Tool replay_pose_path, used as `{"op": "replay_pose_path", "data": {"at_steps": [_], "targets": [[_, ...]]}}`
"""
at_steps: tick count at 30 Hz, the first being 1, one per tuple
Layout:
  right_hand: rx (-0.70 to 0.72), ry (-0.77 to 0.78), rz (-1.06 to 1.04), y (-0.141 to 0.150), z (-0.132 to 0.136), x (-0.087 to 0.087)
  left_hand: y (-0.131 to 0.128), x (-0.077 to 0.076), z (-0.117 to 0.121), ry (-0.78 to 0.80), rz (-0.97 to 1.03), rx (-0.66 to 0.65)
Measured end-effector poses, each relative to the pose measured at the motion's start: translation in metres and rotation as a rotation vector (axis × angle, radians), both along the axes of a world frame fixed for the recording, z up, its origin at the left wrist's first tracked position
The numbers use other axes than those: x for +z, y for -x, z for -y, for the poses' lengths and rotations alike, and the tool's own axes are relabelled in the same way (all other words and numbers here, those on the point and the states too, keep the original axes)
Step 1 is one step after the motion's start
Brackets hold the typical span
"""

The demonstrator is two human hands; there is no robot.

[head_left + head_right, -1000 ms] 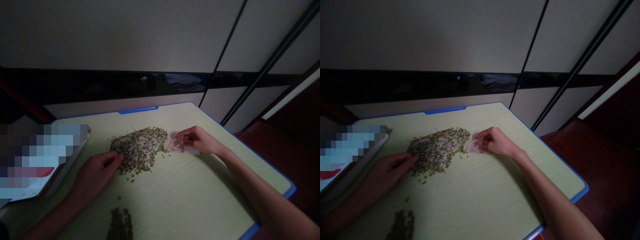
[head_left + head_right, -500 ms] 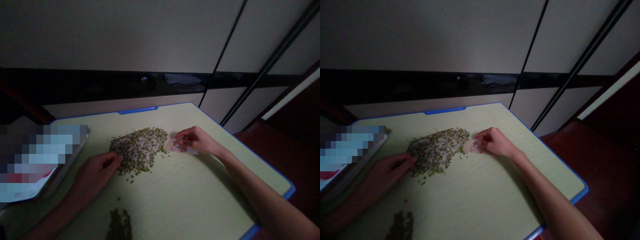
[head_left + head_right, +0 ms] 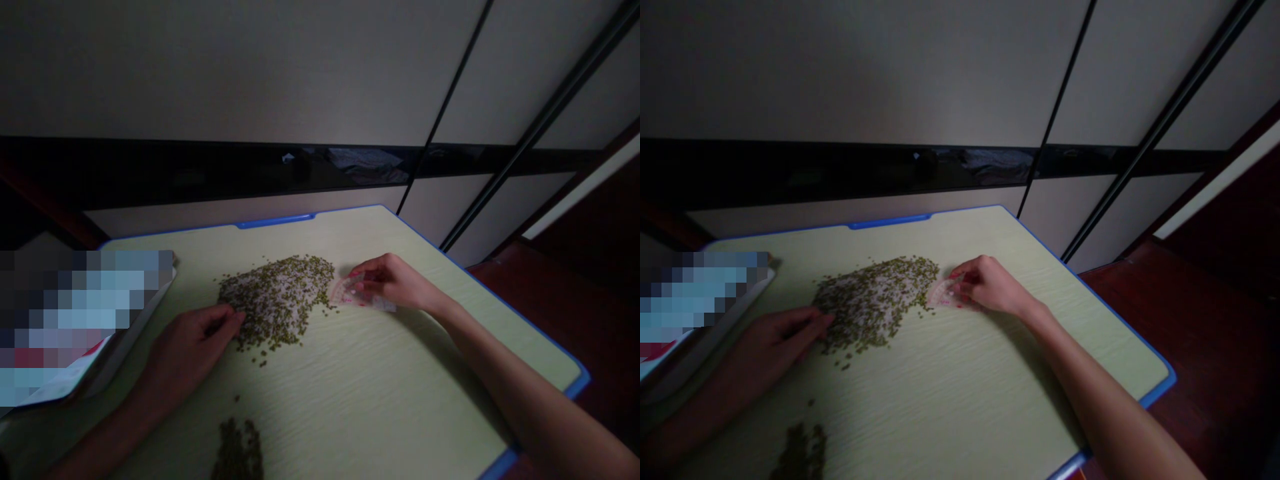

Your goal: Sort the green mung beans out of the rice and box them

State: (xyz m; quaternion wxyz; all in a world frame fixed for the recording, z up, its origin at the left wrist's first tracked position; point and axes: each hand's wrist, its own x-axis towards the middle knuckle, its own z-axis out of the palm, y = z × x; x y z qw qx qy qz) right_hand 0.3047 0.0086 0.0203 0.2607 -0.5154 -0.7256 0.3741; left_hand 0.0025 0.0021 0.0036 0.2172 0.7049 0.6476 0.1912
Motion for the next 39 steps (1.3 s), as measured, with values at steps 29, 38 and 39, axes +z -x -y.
{"op": "replay_pose_path", "data": {"at_steps": [29,38,39], "targets": [[-0.155,-0.094,0.056,0.006,-0.002,-0.005,0.001,-0.001,0.0,0.006,-0.009,0.009],[-0.095,-0.015,-0.021,0.004,-0.002,-0.003,-0.001,0.002,0.001,0.006,-0.007,-0.004],[-0.096,-0.01,-0.027,0.005,-0.002,-0.004,-0.001,0.002,0.001,0.002,-0.007,-0.007]]}}
